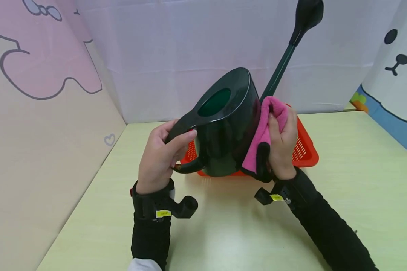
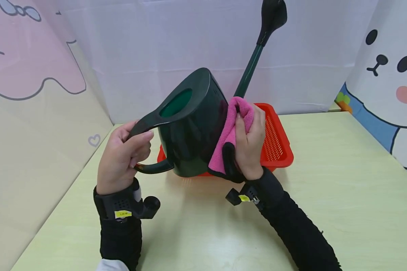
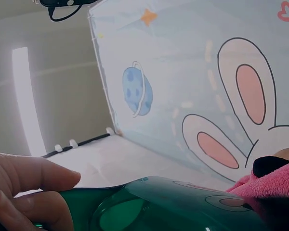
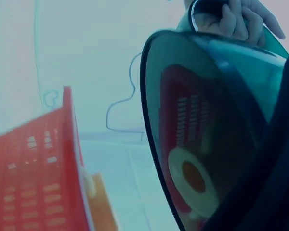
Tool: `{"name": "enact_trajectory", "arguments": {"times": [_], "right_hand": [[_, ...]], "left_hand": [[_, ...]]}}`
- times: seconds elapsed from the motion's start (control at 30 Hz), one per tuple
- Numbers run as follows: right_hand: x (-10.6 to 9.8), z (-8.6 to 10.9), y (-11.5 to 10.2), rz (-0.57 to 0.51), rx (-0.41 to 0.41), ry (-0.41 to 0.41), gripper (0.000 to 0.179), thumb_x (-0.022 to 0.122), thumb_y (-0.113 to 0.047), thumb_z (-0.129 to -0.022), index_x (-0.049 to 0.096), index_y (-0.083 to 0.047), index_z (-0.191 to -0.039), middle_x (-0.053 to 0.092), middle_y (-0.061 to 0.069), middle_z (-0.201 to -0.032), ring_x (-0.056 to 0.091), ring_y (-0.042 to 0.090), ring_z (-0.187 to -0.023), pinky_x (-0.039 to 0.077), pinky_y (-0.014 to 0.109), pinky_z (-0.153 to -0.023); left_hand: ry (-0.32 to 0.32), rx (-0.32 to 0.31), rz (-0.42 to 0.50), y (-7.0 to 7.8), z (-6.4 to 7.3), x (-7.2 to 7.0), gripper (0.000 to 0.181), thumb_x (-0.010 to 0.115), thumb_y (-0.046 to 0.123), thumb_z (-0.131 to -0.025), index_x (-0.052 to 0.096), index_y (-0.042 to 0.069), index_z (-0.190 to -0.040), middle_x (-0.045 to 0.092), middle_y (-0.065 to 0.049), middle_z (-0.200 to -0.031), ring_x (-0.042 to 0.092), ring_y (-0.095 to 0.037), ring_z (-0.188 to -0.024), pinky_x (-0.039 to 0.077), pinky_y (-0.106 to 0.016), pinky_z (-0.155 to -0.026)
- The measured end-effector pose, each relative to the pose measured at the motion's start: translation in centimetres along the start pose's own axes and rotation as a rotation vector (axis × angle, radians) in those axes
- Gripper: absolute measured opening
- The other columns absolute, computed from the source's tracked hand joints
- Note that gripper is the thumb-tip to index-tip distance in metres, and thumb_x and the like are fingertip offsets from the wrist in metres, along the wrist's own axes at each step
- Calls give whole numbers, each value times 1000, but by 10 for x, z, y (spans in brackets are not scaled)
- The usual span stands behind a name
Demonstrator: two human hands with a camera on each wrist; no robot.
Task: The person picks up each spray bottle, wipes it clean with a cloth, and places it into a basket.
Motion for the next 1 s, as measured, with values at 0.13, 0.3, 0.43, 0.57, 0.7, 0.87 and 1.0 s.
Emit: {"name": "enact_trajectory", "arguments": {"times": [0.13, 0.3, 0.43, 0.57, 0.7, 0.87, 1.0], "right_hand": [[4, 6, -1, -2, -32, -5, 27, 50, -13, -87, 51, 3, -109, 54, -2, -100, 49, 10, -92, 43, 21, -82], [11, 22, -26, 44, -316, 21, 28, 51, -6, -82, 50, 10, -104, 53, 24, -103, 48, 14, -99, 41, 28, -88], [18, 37, -38, 75, -463, 27, 28, 54, -7, -79, 52, 6, -104, 54, 21, -106, 49, 20, -104, 42, 34, -92], [26, 54, -50, 120, -629, 12, 26, 54, -18, -85, 53, 2, -102, 54, 18, -106, 50, 26, -104, 42, 37, -93], [36, 77, -63, 197, -829, -25, 26, 53, -23, -89, 54, 0, -101, 53, 18, -106, 50, 28, -103, 41, 37, -96], [56, 111, -73, 320, -1044, -178, 25, 53, -21, -90, 53, 0, -103, 53, 19, -106, 49, 31, -102, 38, 40, -100], [70, 137, -74, 431, -1183, -295, 26, 50, -26, -92, 54, -3, -105, 57, 15, -106, 53, 28, -100, 42, 42, -91]], "left_hand": [[16, -10, -19, -1, -2, -2, 2, 54, 9, -85, 55, 8, -84, 36, 0, -54, 33, -13, -47, 26, -23, -46], [21, -1, -26, -1, -3, -4, 3, 53, 9, -85, 54, 7, -84, 36, 0, -53, 31, -13, -47, 26, -23, -45], [38, 5, -31, 0, -3, -6, 3, 53, 10, -86, 53, 7, -84, 37, 0, -53, 31, -14, -47, 27, -23, -46], [55, 18, -38, 1, -2, -8, 3, 52, 10, -85, 52, 7, -84, 37, 0, -53, 31, -15, -47, 27, -24, -47], [63, 22, -34, 1, -2, -9, 3, 52, 10, -85, 51, 8, -84, 37, 1, -53, 32, -13, -47, 27, -23, -46], [64, 27, -15, 0, -4, -9, 4, 53, 11, -84, 51, 8, -86, 38, 1, -53, 32, -12, -47, 28, -22, -46], [61, 29, -1, -1, -7, -7, 5, 53, 9, -84, 51, 7, -88, 38, 1, -53, 33, -12, -46, 29, -21, -45]]}}
Point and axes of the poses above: each hand's wrist, its own z-axis away from the middle knuckle, its own x-axis out of the palm, y = z × x, the point moved 9 cm from there along -z, towards the middle knuckle
